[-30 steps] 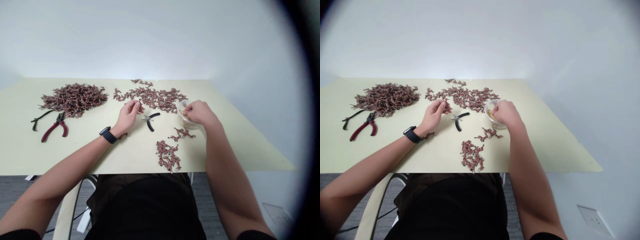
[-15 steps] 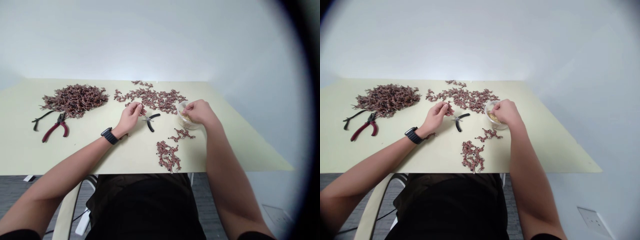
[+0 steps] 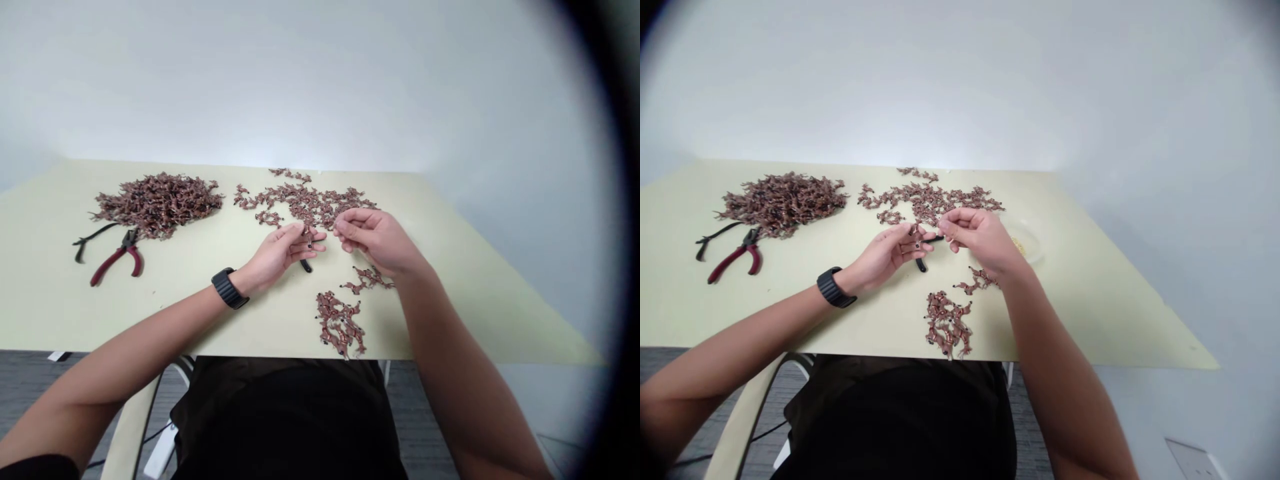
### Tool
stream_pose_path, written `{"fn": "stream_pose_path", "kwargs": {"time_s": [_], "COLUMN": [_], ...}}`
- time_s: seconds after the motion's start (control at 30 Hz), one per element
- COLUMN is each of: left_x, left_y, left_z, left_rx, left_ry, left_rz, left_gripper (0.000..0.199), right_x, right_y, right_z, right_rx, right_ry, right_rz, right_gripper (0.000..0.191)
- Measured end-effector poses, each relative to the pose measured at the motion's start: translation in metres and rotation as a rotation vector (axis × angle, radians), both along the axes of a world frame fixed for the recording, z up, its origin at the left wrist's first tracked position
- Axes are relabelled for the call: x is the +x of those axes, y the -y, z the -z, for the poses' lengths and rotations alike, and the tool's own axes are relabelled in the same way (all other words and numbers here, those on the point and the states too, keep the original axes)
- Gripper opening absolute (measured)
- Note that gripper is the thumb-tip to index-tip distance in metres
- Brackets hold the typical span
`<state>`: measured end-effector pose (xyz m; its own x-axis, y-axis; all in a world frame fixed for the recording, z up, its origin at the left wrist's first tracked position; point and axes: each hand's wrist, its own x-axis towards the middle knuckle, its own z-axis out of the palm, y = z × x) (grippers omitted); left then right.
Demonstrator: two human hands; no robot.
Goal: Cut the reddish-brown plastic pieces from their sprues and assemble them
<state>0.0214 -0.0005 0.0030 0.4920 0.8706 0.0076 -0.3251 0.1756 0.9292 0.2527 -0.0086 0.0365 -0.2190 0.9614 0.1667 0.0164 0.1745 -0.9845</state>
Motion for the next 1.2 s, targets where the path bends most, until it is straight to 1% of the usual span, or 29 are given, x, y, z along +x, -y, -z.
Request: {"fn": "stream_pose_path", "kwargs": {"time_s": [0.07,0.13,0.27,0.4,0.5,0.6,0.73,0.83,1.0,1.2], "left_x": [0.000,0.000,-0.001,-0.002,-0.003,-0.003,-0.003,-0.002,0.001,0.000], "left_y": [0.002,0.001,0.000,-0.002,-0.003,-0.004,-0.005,-0.002,0.003,0.002], "left_z": [-0.001,-0.002,-0.003,-0.003,-0.001,0.002,0.006,0.005,0.001,0.004], "left_rx": [-0.006,-0.012,-0.014,-0.009,0.029,0.106,0.207,0.256,0.339,0.377], "left_ry": [0.019,0.040,0.074,0.078,0.039,-0.013,-0.039,-0.059,-0.130,-0.156], "left_rz": [-0.002,0.008,0.025,0.021,0.009,-0.017,-0.009,0.015,-0.029,-0.065], "left_gripper": [0.032,0.031,0.031,0.031,0.033,0.034,0.033,0.034,0.039,0.040], "right_x": [-0.008,-0.014,-0.019,-0.020,-0.019,-0.020,-0.027,-0.034,-0.039,-0.042], "right_y": [0.001,0.002,0.003,0.001,0.001,0.004,0.009,0.011,0.012,0.013], "right_z": [0.002,0.004,0.006,0.009,0.009,0.006,0.004,0.005,0.009,0.011], "right_rx": [0.016,0.060,0.126,0.194,0.269,0.318,0.317,0.312,0.279,0.292], "right_ry": [-0.025,-0.011,0.101,0.176,0.259,0.326,0.282,0.225,0.228,0.238], "right_rz": [0.000,0.042,0.137,0.191,0.209,0.237,0.261,0.265,0.278,0.284], "right_gripper": [0.023,0.021,0.020,0.018,0.014,0.013,0.013,0.014,0.020,0.020]}}
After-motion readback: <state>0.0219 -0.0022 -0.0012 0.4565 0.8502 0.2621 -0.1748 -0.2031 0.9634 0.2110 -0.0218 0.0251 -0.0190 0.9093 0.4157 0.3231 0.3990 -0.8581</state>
